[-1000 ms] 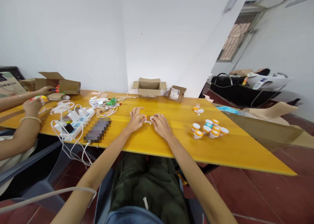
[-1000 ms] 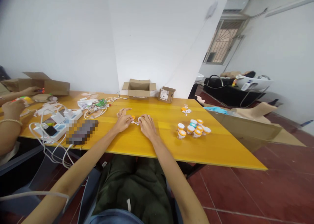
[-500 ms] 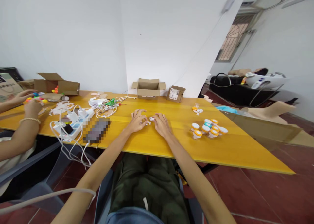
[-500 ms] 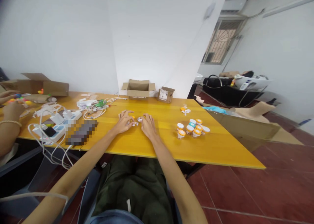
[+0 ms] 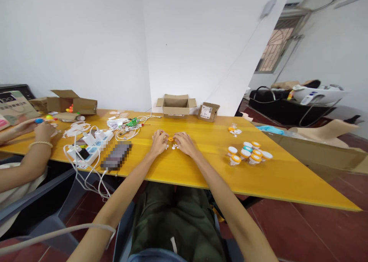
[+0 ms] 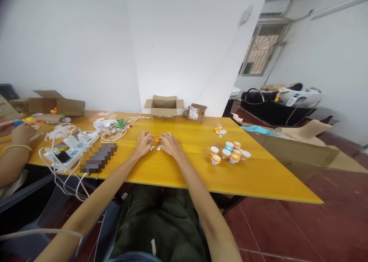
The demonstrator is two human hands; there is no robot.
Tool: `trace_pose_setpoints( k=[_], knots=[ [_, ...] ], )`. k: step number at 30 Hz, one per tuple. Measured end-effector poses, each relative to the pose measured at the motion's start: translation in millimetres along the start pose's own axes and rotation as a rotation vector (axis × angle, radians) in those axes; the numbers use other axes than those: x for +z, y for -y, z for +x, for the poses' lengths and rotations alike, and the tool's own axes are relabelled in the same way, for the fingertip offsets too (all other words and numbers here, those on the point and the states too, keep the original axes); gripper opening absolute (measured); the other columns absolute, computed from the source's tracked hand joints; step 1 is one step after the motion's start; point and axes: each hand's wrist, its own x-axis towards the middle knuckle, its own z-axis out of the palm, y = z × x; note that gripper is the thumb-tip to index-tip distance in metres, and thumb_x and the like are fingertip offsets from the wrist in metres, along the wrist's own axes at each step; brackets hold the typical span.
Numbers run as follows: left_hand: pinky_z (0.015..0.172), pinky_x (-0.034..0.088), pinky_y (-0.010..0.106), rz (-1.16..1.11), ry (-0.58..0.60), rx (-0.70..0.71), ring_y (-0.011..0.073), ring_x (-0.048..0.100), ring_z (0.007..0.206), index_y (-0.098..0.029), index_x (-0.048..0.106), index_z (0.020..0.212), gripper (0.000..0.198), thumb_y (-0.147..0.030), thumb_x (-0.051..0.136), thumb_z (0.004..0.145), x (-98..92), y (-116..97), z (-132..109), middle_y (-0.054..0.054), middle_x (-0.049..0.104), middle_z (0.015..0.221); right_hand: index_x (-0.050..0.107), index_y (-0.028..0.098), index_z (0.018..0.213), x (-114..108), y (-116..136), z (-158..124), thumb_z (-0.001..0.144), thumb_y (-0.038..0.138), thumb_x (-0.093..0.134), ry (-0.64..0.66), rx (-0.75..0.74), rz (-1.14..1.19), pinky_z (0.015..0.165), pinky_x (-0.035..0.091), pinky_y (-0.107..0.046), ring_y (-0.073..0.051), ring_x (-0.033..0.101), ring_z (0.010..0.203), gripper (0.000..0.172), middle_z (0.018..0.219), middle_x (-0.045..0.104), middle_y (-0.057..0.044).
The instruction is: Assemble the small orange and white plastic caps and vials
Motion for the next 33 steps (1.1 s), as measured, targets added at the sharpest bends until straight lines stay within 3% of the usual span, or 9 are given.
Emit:
trace_pose_setpoints(
  k=[7,15,19,27,33],
  knots=[
    [0.103,0.043,0.049,-0.028,-0.057,-0.034,0.0290,0.051,0.120,-0.028,0.067,0.107,0.025,-0.018,0.055,0.087,-1.2,-2.1,-1.4,0.008,0.054,0.121,0.072,0.026,0.086,-0.4,6.8,11.2,0.088,0.011,0.061,0.060,0.036,-0.030,0.088,0.046,-0.035,-0.023,0.063,0.104,0.019,0.100,0.076,-0.006],
    [0.105,0.041,0.052,-0.020,0.015,-0.019,0.0309,0.048,0.125,-0.029,0.063,0.114,0.035,-0.021,0.065,0.080,0.8,-2.9,-3.7,0.008,0.048,0.135,0.069,0.027,0.078,0.8,9.6,14.1,0.089,0.016,0.065,0.047,0.071,-0.079,0.085,0.045,-0.034,-0.023,0.065,0.097,0.017,0.090,0.074,-0.006],
    [0.105,0.040,0.054,-0.007,0.042,-0.020,0.0320,0.048,0.126,-0.029,0.061,0.116,0.040,-0.018,0.066,0.078,2.4,-1.5,-5.0,0.009,0.046,0.138,0.068,0.027,0.079,-1.7,8.1,10.0,0.091,0.017,0.062,-0.022,0.069,-0.062,0.085,0.045,-0.036,-0.024,0.064,0.098,0.017,0.093,0.074,-0.006],
    [0.104,0.039,0.054,0.033,-0.006,0.042,0.0328,0.044,0.130,-0.029,0.067,0.109,0.030,-0.017,0.060,0.082,-1.8,-8.1,-7.6,0.009,0.047,0.140,0.067,0.026,0.089,-19.6,-4.3,-33.0,0.095,0.024,0.057,-0.158,0.040,0.041,0.085,0.046,-0.038,-0.025,0.062,0.097,0.013,0.098,0.074,-0.005],
    [0.106,0.034,0.055,0.060,0.136,0.237,0.0331,0.037,0.135,-0.028,0.075,0.090,0.024,-0.014,0.056,0.082,-6.7,-15.3,-12.0,0.005,0.046,0.148,0.068,0.027,0.089,-24.8,-3.9,-59.3,0.095,0.027,0.057,-0.157,0.020,0.020,0.086,0.046,-0.039,-0.026,0.062,0.097,0.013,0.098,0.073,-0.006]
  ],
)
